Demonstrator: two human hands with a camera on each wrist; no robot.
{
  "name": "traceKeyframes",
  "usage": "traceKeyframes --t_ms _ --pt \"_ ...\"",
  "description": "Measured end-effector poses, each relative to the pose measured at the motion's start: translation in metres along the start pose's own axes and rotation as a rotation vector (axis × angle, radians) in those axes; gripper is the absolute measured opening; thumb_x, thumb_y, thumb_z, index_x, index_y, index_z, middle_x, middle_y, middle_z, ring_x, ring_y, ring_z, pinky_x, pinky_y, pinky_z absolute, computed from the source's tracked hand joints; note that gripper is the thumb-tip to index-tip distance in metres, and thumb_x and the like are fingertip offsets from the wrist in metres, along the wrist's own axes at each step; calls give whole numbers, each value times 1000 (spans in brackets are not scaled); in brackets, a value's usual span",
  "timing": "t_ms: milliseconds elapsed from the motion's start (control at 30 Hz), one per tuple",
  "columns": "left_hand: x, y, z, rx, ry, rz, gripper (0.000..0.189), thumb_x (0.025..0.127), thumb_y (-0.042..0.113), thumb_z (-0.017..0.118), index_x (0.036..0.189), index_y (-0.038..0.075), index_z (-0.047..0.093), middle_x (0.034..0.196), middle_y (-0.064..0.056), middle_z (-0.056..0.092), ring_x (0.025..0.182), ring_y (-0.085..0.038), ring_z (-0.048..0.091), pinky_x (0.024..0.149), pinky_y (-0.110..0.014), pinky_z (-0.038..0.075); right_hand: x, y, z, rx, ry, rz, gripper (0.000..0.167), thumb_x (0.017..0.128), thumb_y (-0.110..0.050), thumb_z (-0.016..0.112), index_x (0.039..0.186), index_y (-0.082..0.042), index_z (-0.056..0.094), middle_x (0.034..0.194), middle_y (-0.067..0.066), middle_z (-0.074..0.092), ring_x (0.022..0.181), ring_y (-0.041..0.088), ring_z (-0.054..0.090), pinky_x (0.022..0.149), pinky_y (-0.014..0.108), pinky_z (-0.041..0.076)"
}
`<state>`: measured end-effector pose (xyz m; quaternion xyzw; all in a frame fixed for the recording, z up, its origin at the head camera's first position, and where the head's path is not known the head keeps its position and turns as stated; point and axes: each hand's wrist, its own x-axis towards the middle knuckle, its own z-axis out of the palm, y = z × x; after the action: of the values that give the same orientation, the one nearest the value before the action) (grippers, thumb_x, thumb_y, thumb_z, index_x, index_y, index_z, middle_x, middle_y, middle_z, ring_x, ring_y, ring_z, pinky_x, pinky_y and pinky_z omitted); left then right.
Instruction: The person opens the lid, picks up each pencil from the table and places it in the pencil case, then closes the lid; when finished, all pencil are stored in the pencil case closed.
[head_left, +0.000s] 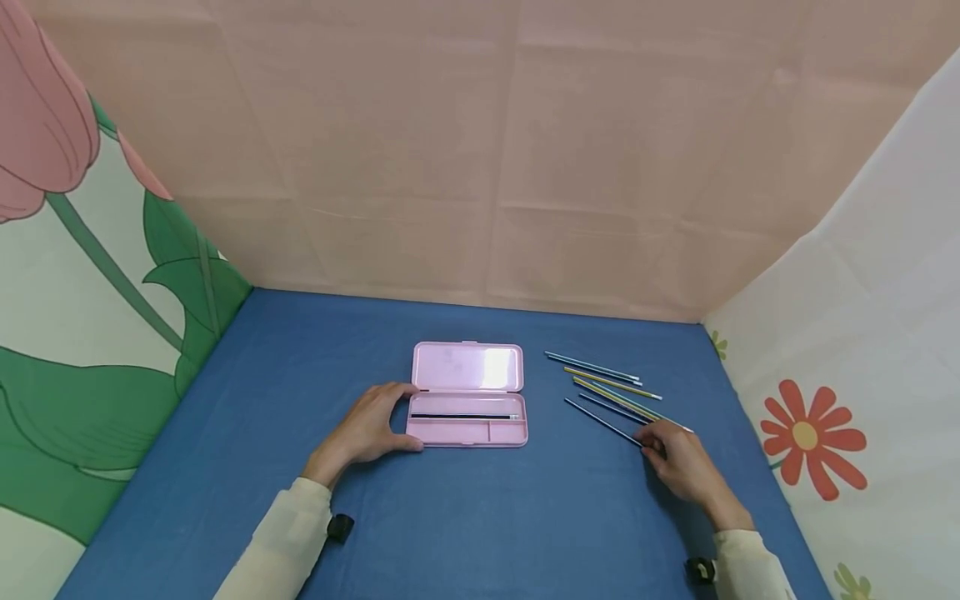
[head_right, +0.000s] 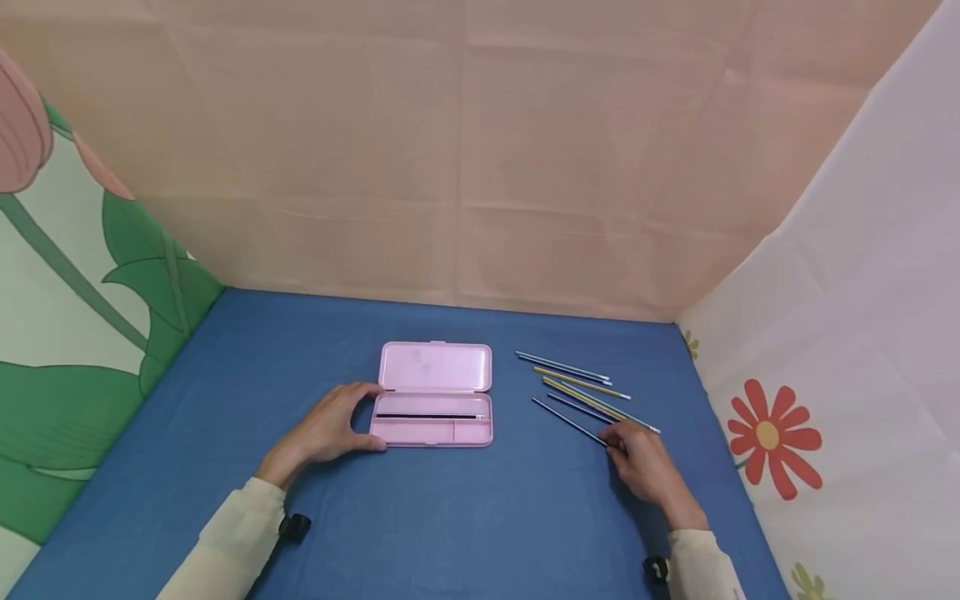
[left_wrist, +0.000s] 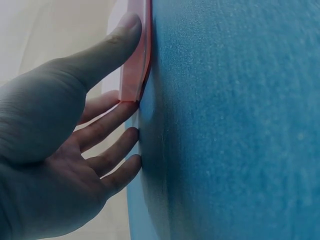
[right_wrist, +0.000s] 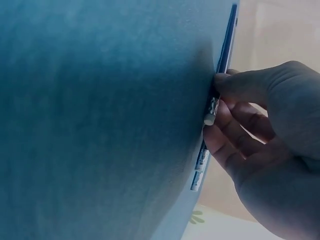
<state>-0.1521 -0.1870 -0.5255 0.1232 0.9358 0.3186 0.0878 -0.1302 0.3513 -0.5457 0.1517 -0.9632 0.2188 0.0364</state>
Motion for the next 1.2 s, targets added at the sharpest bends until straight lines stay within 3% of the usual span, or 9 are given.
traceKeyframes --t_ms 467,733,933,1200 --pt "0 2 -1 1 0 -6 87 82 30 104 155 7 62 161 -22 63 152 -51 54 127 -73 43 4 -11 -7 -3 27 -11 24 97 10 78 112 -8 83 106 4 78 93 17 71 79 41 64" --pt "-1 3 0 6 -3 -15 88 82 32 104 156 7 62 163 -21 62 153 -50 54 127 -73 43 15 -27 -9 11 110 -138 28 92 12 83 109 -11 83 106 2 79 93 24 76 79 43 64" --pt "0 1 1 4 0 -13 88 83 33 104 156 8 62 163 -21 61 154 -51 53 127 -73 43 28 -40 -5 48 101 -184 29 92 13 80 110 -9 84 108 3 79 95 24 76 81 42 62" --pt "-1 0 1 2 1 -7 87 83 33 104 156 8 62 164 -22 61 154 -51 53 127 -73 43 48 -60 9 77 126 -316 28 92 16 80 109 -6 83 107 5 80 94 21 75 78 39 62"
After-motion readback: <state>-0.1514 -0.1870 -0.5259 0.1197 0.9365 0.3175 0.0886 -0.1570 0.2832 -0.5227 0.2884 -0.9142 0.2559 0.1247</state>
